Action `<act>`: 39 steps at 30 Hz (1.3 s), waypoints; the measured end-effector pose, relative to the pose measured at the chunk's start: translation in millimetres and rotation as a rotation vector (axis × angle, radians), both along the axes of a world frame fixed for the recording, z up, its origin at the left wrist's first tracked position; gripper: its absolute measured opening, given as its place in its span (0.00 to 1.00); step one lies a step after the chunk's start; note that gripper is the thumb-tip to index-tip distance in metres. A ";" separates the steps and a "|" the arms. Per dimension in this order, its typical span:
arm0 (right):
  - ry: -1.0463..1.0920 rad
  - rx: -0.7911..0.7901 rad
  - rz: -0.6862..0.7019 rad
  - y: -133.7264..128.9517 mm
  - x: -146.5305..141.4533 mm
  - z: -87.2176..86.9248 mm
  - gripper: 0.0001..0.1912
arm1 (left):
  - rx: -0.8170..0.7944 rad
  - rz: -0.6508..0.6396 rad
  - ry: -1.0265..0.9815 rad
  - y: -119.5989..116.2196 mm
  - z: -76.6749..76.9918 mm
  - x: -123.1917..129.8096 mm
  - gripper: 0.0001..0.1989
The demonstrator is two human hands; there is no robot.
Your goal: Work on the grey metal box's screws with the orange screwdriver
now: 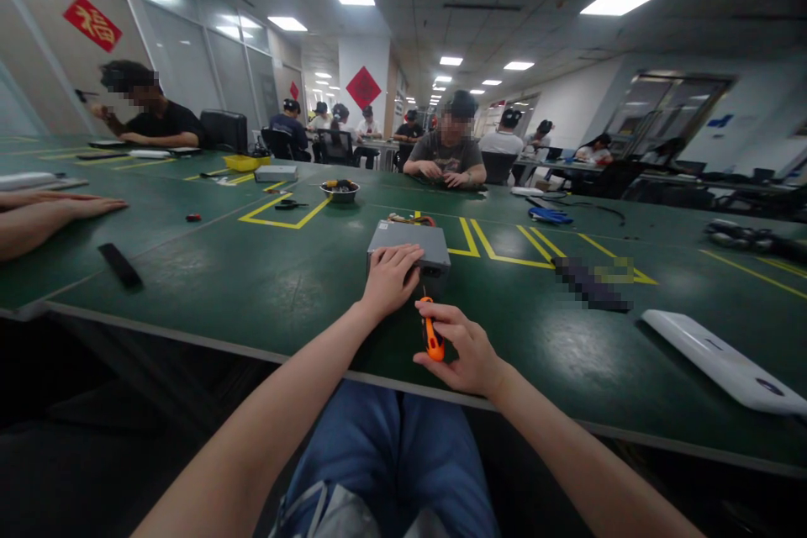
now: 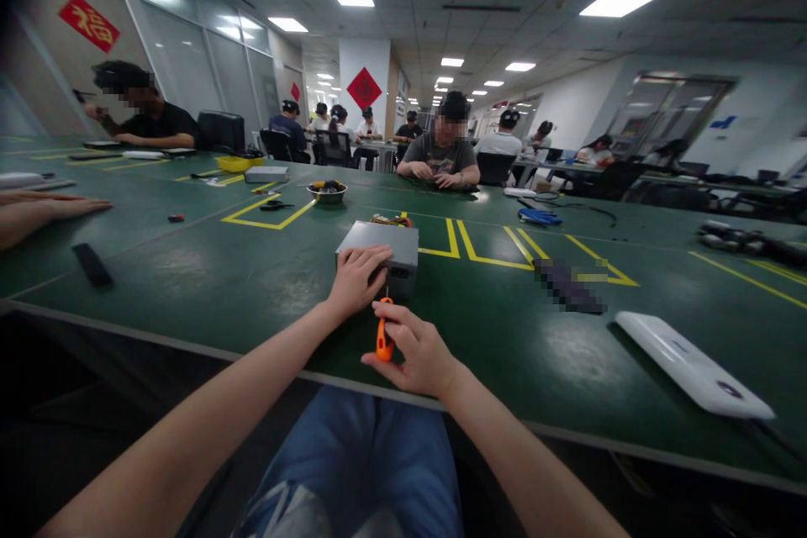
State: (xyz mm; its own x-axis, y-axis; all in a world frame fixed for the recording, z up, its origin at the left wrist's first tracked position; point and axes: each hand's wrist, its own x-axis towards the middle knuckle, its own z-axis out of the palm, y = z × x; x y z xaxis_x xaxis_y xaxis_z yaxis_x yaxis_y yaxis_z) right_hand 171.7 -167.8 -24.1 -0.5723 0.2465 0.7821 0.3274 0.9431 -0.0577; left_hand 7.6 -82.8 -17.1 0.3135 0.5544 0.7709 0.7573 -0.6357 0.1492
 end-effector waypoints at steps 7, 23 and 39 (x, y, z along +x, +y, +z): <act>-0.144 0.004 -0.027 -3.4 1.2 6.6 0.21 | -0.003 0.011 0.015 1.3 -0.6 -0.3 0.15; -0.111 0.037 -0.027 -2.3 1.3 3.2 0.20 | 0.000 0.005 0.010 1.7 -0.4 -0.5 0.15; -0.031 0.029 -0.011 -1.6 1.8 1.5 0.23 | 0.001 0.002 0.007 0.4 0.1 0.1 0.15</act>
